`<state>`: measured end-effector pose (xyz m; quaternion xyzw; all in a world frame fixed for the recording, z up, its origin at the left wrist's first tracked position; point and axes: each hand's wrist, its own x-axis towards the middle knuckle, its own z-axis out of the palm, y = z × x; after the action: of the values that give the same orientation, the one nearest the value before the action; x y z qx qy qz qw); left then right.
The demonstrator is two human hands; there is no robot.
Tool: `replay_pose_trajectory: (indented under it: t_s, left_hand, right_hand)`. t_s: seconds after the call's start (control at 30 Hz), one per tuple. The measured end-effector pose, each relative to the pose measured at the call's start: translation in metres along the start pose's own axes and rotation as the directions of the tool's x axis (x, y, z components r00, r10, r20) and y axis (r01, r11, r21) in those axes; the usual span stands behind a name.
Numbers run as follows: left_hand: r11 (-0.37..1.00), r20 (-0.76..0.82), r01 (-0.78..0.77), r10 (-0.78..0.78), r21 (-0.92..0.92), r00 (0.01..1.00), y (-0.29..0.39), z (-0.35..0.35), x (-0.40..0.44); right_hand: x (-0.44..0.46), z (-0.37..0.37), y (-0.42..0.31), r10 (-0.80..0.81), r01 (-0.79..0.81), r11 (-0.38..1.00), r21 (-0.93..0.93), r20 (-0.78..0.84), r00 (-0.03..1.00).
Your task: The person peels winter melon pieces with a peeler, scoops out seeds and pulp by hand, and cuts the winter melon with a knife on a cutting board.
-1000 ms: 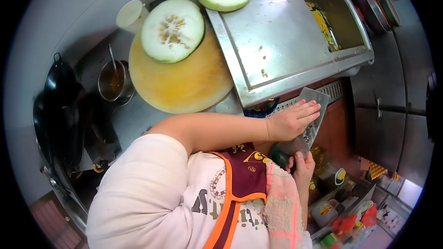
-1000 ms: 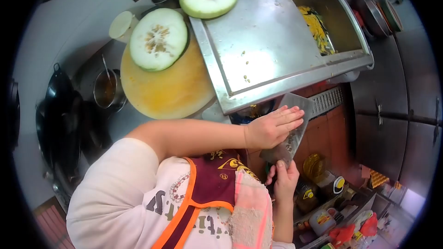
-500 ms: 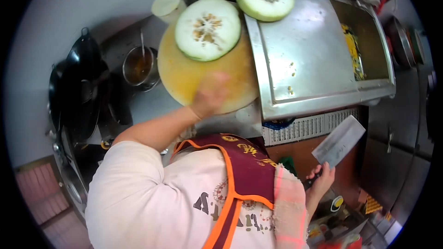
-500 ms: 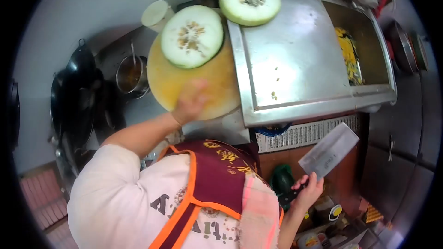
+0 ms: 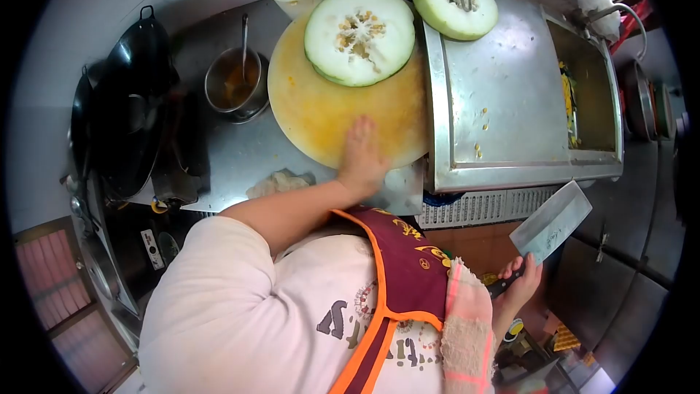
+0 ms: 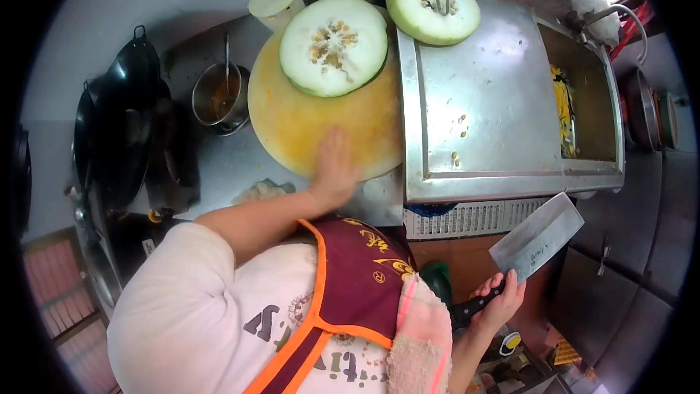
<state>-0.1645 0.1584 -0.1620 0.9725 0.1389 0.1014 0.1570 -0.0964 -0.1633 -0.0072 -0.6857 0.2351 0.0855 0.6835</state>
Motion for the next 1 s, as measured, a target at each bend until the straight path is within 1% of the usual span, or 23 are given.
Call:
replay_pose_trajectory:
  t_s: [0.07,0.17,0.2,0.3,0.33,0.43,0.47,0.57,0.63,0.73,0.83,0.93,1.0]
  left_hand:
    - [0.957,0.073,0.017,0.004,-0.29,0.997,0.036,0.01,-0.006]
    - [0.903,0.162,-0.048,0.128,-0.426,0.978,0.069,0.011,-0.006]
    - [0.9,0.237,-0.036,0.153,-0.434,0.959,0.073,0.015,-0.006]
    - [0.916,0.21,0.022,0.068,-0.399,0.975,0.087,0.03,-0.009]
    - [0.912,0.223,0.044,0.053,-0.407,0.973,0.088,0.033,-0.01]
    - [0.896,0.206,0.022,0.078,-0.443,0.975,0.085,0.031,-0.009]
    - [0.915,0.152,-0.03,0.1,-0.403,0.983,0.081,0.029,-0.01]
    - [0.848,0.127,-0.221,0.317,-0.482,0.94,0.053,0.006,-0.009]
    - [0.796,0.135,-0.206,0.337,-0.569,0.932,0.032,-0.019,-0.014]
    - [0.738,0.132,-0.246,0.413,-0.628,0.901,-0.01,-0.025,-0.033]
    - [0.705,0.347,-0.137,0.497,-0.696,0.795,-0.035,-0.021,-0.051]
    - [0.836,0.449,-0.106,0.391,-0.539,0.804,-0.028,0.014,-0.057]
    - [0.895,0.634,0.042,0.281,-0.444,0.72,-0.007,0.017,-0.047]
  right_hand:
    - [0.001,-0.002,0.001,0.002,-0.002,1.0,0.006,-0.004,1.0]
    - [0.003,-0.002,-0.001,0.024,-0.023,0.999,0.045,-0.028,0.999]
    - [0.005,-0.004,-0.001,0.028,-0.027,0.999,0.046,-0.025,0.999]
    - [0.01,0.0,-0.002,-0.009,0.011,0.999,0.033,-0.038,0.999]
    - [0.011,0.002,-0.001,-0.011,0.015,0.998,0.06,-0.054,0.998]
    - [0.014,0.008,-0.001,-0.017,0.022,0.997,0.079,-0.06,0.998]
    - [0.013,0.011,-0.001,-0.018,0.024,0.997,0.079,-0.064,0.998]
    - [0.01,0.013,0.0,-0.026,0.028,0.997,0.07,-0.036,0.999]
    - [0.007,0.014,0.0,-0.037,0.038,0.998,0.049,-0.02,0.999]
    - [0.003,0.015,0.003,-0.027,0.027,0.999,0.033,-0.019,0.999]
    - [-0.002,0.016,0.007,0.0,0.001,0.999,0.033,-0.024,1.0]
    - [-0.004,0.019,0.009,0.024,-0.023,1.0,0.019,-0.03,0.999]
    - [-0.005,0.019,0.012,0.032,-0.031,0.999,0.011,-0.042,0.999]
